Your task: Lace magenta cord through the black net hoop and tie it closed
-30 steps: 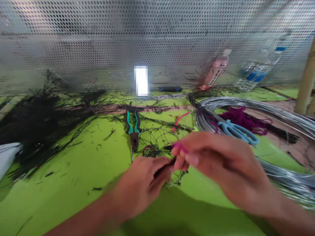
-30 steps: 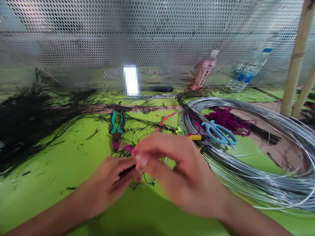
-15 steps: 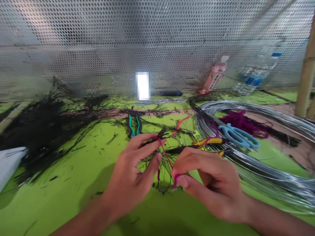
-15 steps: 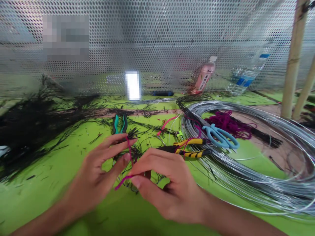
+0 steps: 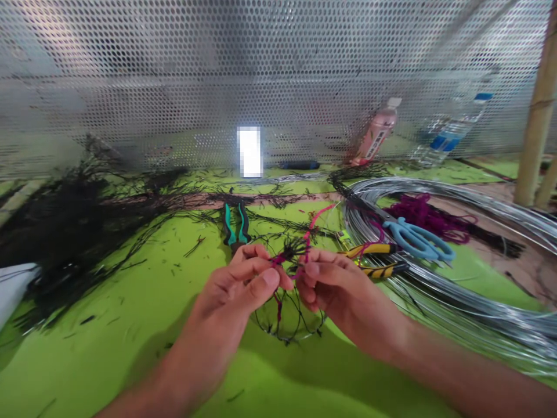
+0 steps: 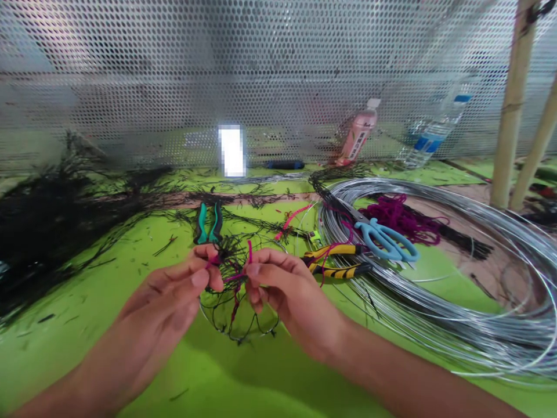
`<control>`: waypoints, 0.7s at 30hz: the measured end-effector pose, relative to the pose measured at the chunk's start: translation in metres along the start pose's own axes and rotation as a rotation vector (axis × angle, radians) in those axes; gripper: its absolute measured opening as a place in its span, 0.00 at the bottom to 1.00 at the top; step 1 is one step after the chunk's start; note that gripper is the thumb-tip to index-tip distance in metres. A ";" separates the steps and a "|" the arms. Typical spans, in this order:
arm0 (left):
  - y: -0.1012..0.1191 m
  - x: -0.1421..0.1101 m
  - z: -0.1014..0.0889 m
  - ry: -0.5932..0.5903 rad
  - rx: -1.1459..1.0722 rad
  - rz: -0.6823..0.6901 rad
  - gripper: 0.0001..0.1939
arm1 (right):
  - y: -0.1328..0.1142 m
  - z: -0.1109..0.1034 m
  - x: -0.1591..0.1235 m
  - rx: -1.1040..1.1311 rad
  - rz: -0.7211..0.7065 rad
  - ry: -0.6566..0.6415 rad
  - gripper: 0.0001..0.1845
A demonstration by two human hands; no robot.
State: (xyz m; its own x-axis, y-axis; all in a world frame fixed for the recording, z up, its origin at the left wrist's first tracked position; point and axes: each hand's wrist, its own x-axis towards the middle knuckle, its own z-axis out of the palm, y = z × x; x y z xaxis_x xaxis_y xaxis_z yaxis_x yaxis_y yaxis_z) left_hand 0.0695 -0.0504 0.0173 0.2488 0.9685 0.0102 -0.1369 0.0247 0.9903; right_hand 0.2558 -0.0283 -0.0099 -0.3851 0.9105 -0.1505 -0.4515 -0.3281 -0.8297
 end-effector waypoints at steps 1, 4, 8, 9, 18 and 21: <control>0.001 0.000 0.000 -0.025 0.040 0.013 0.11 | 0.000 0.000 0.001 0.015 0.023 0.011 0.14; 0.005 0.000 0.003 -0.084 0.170 0.021 0.13 | -0.001 -0.002 0.003 0.030 -0.017 -0.011 0.12; 0.007 0.000 0.005 -0.117 0.229 -0.031 0.15 | -0.008 -0.003 0.005 -0.023 -0.112 -0.128 0.07; 0.007 0.000 0.004 -0.131 0.222 -0.054 0.15 | -0.010 -0.004 0.006 -0.031 -0.114 -0.163 0.06; 0.003 0.001 -0.004 -0.223 0.126 -0.147 0.13 | -0.028 -0.008 0.006 -0.169 -0.169 -0.330 0.02; 0.001 0.000 -0.008 -0.299 -0.063 -0.117 0.10 | -0.031 -0.003 -0.004 -0.215 -0.168 -0.281 0.03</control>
State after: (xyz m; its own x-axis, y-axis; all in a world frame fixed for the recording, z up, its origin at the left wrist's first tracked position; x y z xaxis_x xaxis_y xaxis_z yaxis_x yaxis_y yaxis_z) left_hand 0.0618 -0.0481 0.0173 0.5355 0.8428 -0.0535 -0.1472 0.1556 0.9768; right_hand 0.2736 -0.0209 0.0154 -0.5388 0.8330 0.1258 -0.3601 -0.0927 -0.9283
